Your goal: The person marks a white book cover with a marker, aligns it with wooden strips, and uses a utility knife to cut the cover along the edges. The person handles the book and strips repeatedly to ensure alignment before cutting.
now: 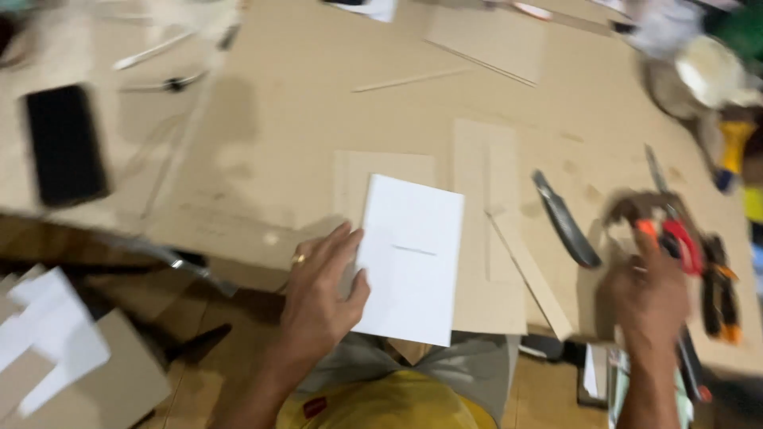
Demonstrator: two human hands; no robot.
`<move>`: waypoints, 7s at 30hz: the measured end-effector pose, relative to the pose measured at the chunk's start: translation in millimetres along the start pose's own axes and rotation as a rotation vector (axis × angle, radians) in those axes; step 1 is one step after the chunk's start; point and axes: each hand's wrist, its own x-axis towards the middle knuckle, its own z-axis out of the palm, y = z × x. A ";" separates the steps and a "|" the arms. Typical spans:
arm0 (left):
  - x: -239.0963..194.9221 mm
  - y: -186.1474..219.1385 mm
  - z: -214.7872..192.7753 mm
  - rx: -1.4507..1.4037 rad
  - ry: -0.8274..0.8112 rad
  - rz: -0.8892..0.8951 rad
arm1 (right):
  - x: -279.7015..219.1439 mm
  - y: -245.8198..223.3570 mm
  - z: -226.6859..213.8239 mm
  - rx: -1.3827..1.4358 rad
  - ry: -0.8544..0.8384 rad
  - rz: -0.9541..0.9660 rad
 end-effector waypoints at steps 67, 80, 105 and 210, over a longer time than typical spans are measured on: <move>32.5 -18.5 -4.0 0.433 0.124 0.310 | 41.7 -326.5 -39.7 1.365 -0.591 -0.494; -77.2 22.2 7.4 0.018 -0.212 -0.879 | -16.4 -220.8 -91.6 1.162 -0.390 -0.221; 32.0 68.4 30.6 -0.377 0.359 -0.204 | -193.6 -36.7 -55.2 1.156 -0.282 0.448; 60.4 29.8 105.8 0.516 -0.209 0.592 | -13.5 -76.4 -39.0 0.517 -0.175 -0.166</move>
